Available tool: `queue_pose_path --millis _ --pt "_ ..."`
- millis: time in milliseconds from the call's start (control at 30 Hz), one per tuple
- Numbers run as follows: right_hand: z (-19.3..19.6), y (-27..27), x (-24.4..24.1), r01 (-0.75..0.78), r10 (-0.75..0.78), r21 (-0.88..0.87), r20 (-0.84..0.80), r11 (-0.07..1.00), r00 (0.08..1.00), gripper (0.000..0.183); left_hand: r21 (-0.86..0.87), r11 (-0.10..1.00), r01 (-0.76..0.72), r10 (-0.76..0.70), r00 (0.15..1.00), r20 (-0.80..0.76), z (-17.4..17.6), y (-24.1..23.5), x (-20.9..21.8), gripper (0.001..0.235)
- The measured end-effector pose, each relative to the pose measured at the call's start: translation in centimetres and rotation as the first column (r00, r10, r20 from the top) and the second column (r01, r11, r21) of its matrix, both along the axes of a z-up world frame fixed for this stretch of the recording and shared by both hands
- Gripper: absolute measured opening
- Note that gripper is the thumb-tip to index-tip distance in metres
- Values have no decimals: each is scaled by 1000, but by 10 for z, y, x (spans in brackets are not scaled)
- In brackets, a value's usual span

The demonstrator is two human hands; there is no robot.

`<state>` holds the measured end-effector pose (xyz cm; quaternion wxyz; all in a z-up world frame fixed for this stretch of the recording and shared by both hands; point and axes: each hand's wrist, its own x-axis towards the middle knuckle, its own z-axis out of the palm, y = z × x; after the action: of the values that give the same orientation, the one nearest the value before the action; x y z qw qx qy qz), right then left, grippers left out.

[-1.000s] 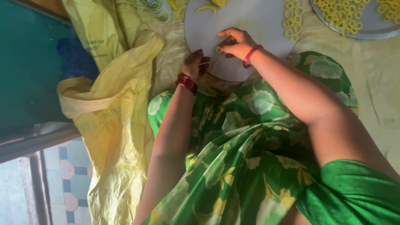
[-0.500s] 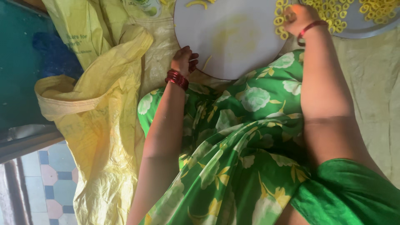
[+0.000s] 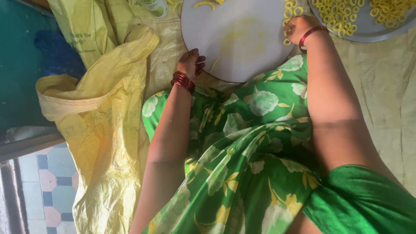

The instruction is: The person rolls small pieces of yellow dough into thin strips on a white board, then joins the ends to form rings. The finished rings are placed on a nearby metal tray. The process is repeated continuously with new pieces of dough.

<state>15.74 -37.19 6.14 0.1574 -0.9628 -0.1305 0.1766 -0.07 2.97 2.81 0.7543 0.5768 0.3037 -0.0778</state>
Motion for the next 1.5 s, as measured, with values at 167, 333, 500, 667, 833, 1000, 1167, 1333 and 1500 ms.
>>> queue_pose_path --millis 167,333,500,667,833,1000,1167,1333,1500 --pt "3 4 -3 201 -201 -18 -14 979 979 35 10 1000 -2 2 1000 -8 -6 2 -1 42" --pt "-1 -1 1 140 -138 -18 95 990 986 35 -10 1000 -22 23 999 31 -14 5 0 41" --pt "-15 -5 7 127 -126 9 214 992 969 26 13 1000 -22 21 999 37 -20 7 0 39" --pt "-17 0 7 177 -192 80 252 981 949 17 26 999 -43 42 997 65 -27 7 2 38" --pt "-14 47 -8 -232 197 49 381 971 903 20 67 998 -16 12 998 63 -34 6 9 38" --pt "-19 133 -48 -588 458 107 522 802 720 21 117 993 -1 -6 999 53 -39 5 10 38" --pt "-21 193 -96 -701 566 31 565 712 600 23 74 997 0 -4 999 45 -42 9 9 37" --pt "-6 195 -99 -720 637 -65 524 691 565 4 57 998 3 -5 999 35 -34 6 8 38" --pt "9 180 -84 -165 301 631 -114 758 947 15 84 989 119 -124 991 59 -15 -3 3 43"
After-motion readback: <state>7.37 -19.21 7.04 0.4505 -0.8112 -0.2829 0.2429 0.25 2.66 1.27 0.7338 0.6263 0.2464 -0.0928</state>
